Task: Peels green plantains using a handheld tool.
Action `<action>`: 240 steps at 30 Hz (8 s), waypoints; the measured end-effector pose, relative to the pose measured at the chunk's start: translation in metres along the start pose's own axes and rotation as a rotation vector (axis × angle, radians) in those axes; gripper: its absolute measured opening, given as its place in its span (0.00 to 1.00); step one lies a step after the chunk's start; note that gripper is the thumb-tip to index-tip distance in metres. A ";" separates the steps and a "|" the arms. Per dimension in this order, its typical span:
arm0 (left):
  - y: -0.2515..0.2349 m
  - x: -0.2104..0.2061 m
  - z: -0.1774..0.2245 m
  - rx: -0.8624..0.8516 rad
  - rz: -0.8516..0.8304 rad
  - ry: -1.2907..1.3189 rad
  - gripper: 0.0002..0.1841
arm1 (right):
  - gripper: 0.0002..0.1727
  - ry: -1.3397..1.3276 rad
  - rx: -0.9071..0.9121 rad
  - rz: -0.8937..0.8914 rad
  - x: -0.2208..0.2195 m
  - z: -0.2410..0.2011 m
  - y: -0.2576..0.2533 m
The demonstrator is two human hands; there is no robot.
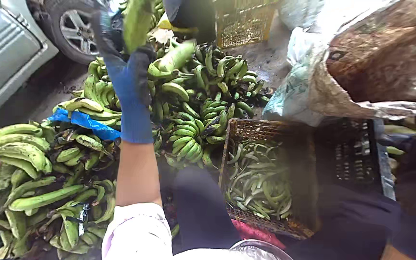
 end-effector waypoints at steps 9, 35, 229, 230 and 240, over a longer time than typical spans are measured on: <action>0.267 -0.168 -0.008 0.753 -0.567 0.200 0.34 | 0.19 -0.074 0.071 0.112 -0.030 -0.033 0.003; 0.211 -0.119 0.034 0.805 -0.568 0.721 0.26 | 0.18 -0.163 -0.613 -0.320 -0.089 -0.007 0.077; 0.244 -0.110 0.041 0.540 -0.403 0.404 0.32 | 0.16 0.018 0.182 -0.221 -0.123 -0.054 0.105; 0.243 -0.107 0.041 0.576 -0.363 0.447 0.33 | 0.19 0.155 0.027 -0.280 -0.117 -0.030 0.115; 0.200 -0.125 0.020 0.847 -0.473 0.634 0.30 | 0.29 0.667 0.143 -0.473 -0.118 -0.021 0.019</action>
Point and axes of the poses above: each hand's wrist, its own y-axis away from the middle knuckle, its own x-axis out of the back of the hand, z = x × y, the point moved 3 cm from there along -y, towards the middle knuckle, and after that the axes turned 8 degrees about -y, right-handed, at the moved point
